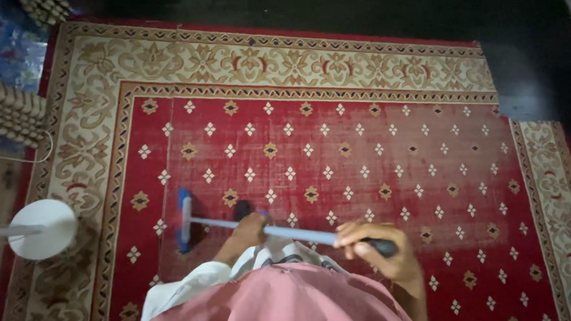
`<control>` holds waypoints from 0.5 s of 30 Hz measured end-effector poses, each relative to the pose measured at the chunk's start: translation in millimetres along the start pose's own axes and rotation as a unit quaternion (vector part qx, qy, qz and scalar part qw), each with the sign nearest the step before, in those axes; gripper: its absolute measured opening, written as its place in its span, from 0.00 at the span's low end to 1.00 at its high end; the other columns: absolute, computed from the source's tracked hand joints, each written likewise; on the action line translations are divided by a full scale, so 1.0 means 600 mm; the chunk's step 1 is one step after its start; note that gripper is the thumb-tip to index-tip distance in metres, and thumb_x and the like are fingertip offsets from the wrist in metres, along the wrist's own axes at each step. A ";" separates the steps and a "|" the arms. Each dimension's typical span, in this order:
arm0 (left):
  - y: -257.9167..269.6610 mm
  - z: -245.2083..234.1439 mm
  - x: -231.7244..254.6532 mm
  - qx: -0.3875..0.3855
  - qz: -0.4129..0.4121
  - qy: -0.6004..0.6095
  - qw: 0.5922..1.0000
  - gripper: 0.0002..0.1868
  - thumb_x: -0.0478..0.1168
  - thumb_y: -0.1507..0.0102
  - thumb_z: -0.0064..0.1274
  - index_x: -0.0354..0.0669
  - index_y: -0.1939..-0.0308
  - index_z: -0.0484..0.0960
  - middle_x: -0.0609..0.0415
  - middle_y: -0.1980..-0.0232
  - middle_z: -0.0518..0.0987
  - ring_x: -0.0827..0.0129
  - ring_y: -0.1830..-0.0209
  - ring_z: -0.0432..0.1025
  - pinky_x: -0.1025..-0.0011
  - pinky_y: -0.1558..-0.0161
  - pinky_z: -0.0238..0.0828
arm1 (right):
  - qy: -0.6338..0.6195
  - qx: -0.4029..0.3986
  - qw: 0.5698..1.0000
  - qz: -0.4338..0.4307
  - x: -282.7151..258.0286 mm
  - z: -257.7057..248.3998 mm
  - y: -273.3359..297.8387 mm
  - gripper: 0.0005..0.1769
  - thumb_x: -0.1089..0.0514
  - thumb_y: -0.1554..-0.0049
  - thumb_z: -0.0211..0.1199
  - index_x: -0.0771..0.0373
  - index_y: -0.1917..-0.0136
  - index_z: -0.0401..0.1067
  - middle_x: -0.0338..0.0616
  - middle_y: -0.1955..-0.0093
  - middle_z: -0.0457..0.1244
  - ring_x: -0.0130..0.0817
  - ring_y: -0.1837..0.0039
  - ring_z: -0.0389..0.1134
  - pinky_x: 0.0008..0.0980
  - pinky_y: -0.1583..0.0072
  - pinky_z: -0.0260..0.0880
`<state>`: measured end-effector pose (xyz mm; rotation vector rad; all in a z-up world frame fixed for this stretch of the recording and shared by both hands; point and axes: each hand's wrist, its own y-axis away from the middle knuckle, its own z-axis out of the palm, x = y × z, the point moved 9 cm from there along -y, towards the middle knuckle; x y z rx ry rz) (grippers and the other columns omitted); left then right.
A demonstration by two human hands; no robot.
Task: The person sweeps a red patterned rug using a blue broom with a long handle. They move the broom back and forth across the rug surface in a repetitive sweeping motion.
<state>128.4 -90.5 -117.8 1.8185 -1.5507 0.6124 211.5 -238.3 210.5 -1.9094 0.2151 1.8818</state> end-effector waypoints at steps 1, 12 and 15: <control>-0.028 0.040 -0.014 0.000 0.000 -0.001 1.000 0.13 0.36 0.59 0.48 0.47 0.69 0.77 0.48 0.71 0.75 0.52 0.71 0.69 0.61 0.69 0.64 | 0.000 0.001 1.000 -0.001 -0.029 0.008 0.002 0.08 0.66 0.52 0.53 0.66 0.57 0.69 0.49 0.58 0.65 0.30 0.65 0.65 0.40 0.41 0.62; -0.043 -0.057 0.265 0.022 0.241 0.060 0.969 0.10 0.29 0.52 0.42 0.46 0.72 0.76 0.54 0.79 0.75 0.63 0.79 0.68 0.65 0.68 0.65 | 0.295 0.117 0.933 -0.168 -0.232 0.088 0.029 0.21 0.38 0.49 0.48 0.54 0.71 0.65 0.34 0.83 0.61 0.22 0.75 0.67 0.37 0.53 0.74; 0.010 -0.060 0.228 0.004 0.190 0.044 0.981 0.05 0.32 0.58 0.45 0.47 0.81 0.70 0.53 0.83 0.72 0.54 0.83 0.66 0.62 0.76 0.62 | 0.296 0.042 0.938 -0.177 -0.240 0.139 0.013 0.08 0.62 0.66 0.60 0.52 0.72 0.64 0.28 0.84 0.60 0.17 0.76 0.67 0.33 0.56 0.75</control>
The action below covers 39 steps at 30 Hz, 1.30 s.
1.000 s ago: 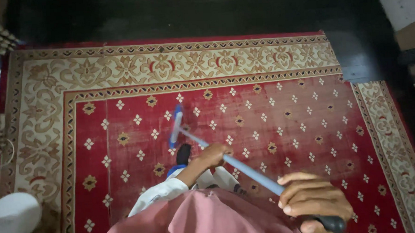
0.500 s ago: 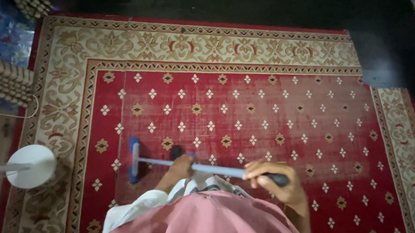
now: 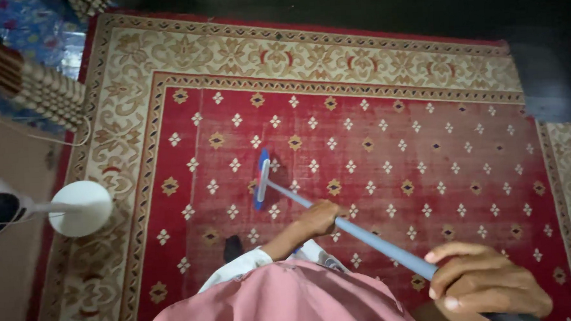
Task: The person sweeps a red patterned rug using a blue broom with a long handle. They move the broom back and forth across the rug surface in a repetitive sweeping motion.
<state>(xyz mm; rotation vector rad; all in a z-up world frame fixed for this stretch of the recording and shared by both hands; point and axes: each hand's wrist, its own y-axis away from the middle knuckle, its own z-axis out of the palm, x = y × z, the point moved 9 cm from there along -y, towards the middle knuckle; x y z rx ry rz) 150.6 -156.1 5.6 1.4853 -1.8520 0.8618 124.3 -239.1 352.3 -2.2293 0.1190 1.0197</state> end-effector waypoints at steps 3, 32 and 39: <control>0.098 -0.022 -0.025 -0.052 -0.030 -0.058 0.997 0.05 0.34 0.53 0.50 0.51 0.77 0.75 0.61 0.76 0.75 0.67 0.80 0.69 0.69 0.75 0.66 | -0.093 0.045 0.995 0.016 0.009 0.054 0.010 0.16 0.42 0.48 0.50 0.51 0.68 0.66 0.30 0.82 0.62 0.21 0.76 0.67 0.35 0.57 0.74; 0.309 -0.209 -0.062 0.062 -0.075 0.001 0.995 0.02 0.35 0.56 0.49 0.45 0.80 0.72 0.52 0.79 0.74 0.53 0.79 0.68 0.61 0.74 0.63 | -0.079 -0.190 0.978 -0.022 -0.121 0.305 -0.099 0.11 0.54 0.52 0.50 0.56 0.74 0.64 0.33 0.79 0.63 0.23 0.71 0.71 0.40 0.51 0.72; 0.400 -0.241 -0.248 0.025 -0.369 -0.008 0.929 0.10 0.35 0.55 0.49 0.51 0.70 0.79 0.53 0.72 0.77 0.59 0.73 0.72 0.65 0.69 0.67 | -0.273 -0.128 0.945 0.131 0.045 0.365 -0.177 0.07 0.62 0.58 0.51 0.66 0.67 0.69 0.45 0.69 0.64 0.32 0.66 0.63 0.37 0.49 0.65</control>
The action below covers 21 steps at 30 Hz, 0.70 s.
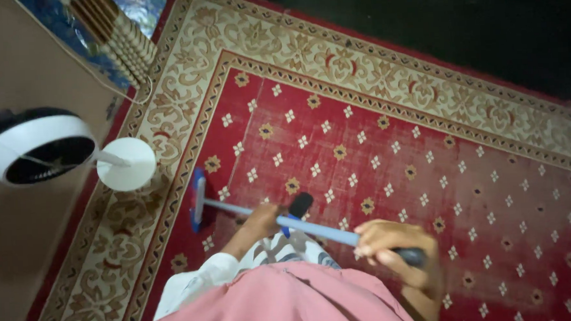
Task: The person sweeps a red patterned rug using a blue broom with a long handle. They move the broom back and forth across the rug surface in a repetitive sweeping motion.
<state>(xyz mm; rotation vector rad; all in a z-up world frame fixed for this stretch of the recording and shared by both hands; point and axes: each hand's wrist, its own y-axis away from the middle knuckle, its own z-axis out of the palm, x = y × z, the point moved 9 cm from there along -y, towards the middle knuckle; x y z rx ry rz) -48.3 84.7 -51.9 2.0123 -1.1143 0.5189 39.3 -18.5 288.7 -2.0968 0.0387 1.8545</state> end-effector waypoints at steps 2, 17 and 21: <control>-0.035 0.002 -0.018 0.038 0.067 -0.019 0.997 0.10 0.35 0.58 0.48 0.49 0.73 0.78 0.52 0.73 0.77 0.56 0.73 0.70 0.63 0.67 0.66 | -0.044 0.014 0.999 0.008 0.035 -0.024 -0.023 0.07 0.61 0.55 0.52 0.66 0.65 0.69 0.45 0.70 0.63 0.31 0.67 0.61 0.38 0.48 0.64; -0.290 -0.033 0.295 0.050 0.259 0.019 0.964 0.09 0.30 0.59 0.50 0.50 0.78 0.73 0.59 0.78 0.75 0.61 0.79 0.69 0.64 0.73 0.65 | 0.147 0.007 0.971 -0.187 -0.037 -0.259 -0.048 0.11 0.50 0.52 0.50 0.58 0.68 0.66 0.34 0.80 0.60 0.27 0.72 0.68 0.41 0.53 0.71; -0.302 -0.042 0.285 0.049 0.237 0.012 0.970 0.05 0.33 0.56 0.47 0.51 0.81 0.72 0.55 0.79 0.75 0.55 0.79 0.69 0.60 0.74 0.64 | 0.143 0.000 0.970 -0.198 -0.043 -0.271 -0.063 0.11 0.49 0.52 0.51 0.57 0.67 0.66 0.34 0.79 0.62 0.26 0.72 0.69 0.40 0.54 0.71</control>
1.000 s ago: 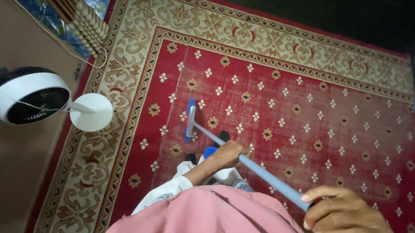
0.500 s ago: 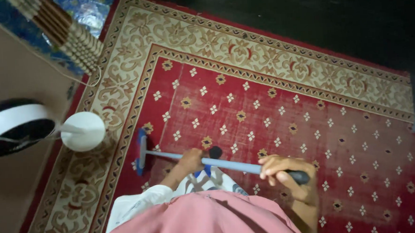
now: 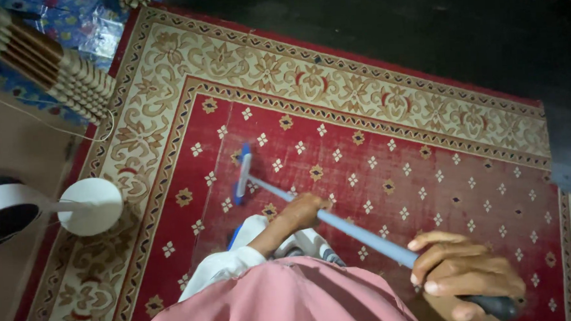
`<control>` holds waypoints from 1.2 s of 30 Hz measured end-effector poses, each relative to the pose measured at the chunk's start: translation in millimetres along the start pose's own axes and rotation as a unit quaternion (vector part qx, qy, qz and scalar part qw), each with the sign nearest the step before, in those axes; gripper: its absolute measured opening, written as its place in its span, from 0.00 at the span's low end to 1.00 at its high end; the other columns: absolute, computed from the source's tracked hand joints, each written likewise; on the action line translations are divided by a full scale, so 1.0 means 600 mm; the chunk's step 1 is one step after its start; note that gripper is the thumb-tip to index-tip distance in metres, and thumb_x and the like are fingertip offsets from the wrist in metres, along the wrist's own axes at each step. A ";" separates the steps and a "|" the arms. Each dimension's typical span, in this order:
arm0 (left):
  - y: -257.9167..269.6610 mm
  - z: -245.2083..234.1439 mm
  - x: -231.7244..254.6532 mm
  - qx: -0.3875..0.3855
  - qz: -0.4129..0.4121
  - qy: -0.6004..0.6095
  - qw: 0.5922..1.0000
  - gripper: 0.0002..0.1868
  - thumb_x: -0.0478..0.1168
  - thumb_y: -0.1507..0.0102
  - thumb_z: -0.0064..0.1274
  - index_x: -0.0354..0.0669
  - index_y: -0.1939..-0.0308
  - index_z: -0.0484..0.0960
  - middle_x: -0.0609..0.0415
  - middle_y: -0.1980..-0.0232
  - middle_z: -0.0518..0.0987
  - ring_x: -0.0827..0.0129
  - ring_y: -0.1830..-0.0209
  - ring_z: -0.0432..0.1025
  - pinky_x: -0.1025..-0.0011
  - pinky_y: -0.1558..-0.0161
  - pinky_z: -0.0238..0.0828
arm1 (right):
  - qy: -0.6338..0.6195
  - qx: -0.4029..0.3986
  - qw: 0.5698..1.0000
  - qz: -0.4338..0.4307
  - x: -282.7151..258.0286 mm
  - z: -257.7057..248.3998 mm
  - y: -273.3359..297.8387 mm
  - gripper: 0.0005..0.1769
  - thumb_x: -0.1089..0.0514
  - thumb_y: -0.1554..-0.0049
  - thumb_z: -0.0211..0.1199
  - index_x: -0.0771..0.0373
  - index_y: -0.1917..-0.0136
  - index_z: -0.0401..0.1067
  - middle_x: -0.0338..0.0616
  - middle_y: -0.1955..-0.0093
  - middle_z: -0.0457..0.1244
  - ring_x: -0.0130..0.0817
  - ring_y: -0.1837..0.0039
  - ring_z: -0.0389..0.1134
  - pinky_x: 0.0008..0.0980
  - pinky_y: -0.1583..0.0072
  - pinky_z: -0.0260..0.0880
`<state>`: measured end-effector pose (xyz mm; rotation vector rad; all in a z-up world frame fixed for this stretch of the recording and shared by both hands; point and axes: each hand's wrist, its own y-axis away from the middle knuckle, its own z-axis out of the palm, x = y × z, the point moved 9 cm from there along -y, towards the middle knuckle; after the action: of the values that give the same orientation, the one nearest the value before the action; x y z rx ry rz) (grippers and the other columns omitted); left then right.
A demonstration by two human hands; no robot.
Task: The person sweeps a red patterned rug using a blue broom with a long handle. They move the broom back and forth across the rug surface in a repetitive sweeping motion.
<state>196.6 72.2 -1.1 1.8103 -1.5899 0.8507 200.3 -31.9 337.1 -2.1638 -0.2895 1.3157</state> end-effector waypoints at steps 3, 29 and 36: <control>0.032 -0.034 -0.044 -0.097 -0.152 -0.032 0.983 0.11 0.30 0.57 0.48 0.49 0.74 0.77 0.55 0.72 0.76 0.59 0.68 0.71 0.61 0.64 0.67 | -0.038 0.104 0.993 0.051 0.052 -0.008 0.001 0.11 0.50 0.53 0.50 0.57 0.69 0.67 0.35 0.79 0.61 0.26 0.75 0.65 0.38 0.55 0.72; -0.287 -0.179 -0.227 -0.173 -0.073 -0.021 0.982 0.09 0.35 0.51 0.51 0.48 0.67 0.77 0.52 0.71 0.75 0.61 0.72 0.70 0.66 0.69 0.69 | -0.001 0.035 0.999 -0.007 0.288 -0.088 -0.277 0.11 0.52 0.53 0.51 0.61 0.66 0.67 0.39 0.77 0.62 0.32 0.70 0.68 0.45 0.52 0.70; -0.221 -0.295 -0.407 -0.152 -0.237 -0.080 0.956 0.11 0.43 0.50 0.42 0.56 0.65 0.75 0.52 0.66 0.76 0.56 0.66 0.70 0.60 0.62 0.66 | -0.190 0.017 0.971 0.146 0.440 -0.024 -0.288 0.10 0.68 0.52 0.49 0.68 0.56 0.67 0.48 0.64 0.62 0.38 0.57 0.63 0.49 0.40 0.56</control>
<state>291.2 377.6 -80.8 1.9437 -1.2115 0.2304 361.2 224.7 247.8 -1.9675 -0.0957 1.8904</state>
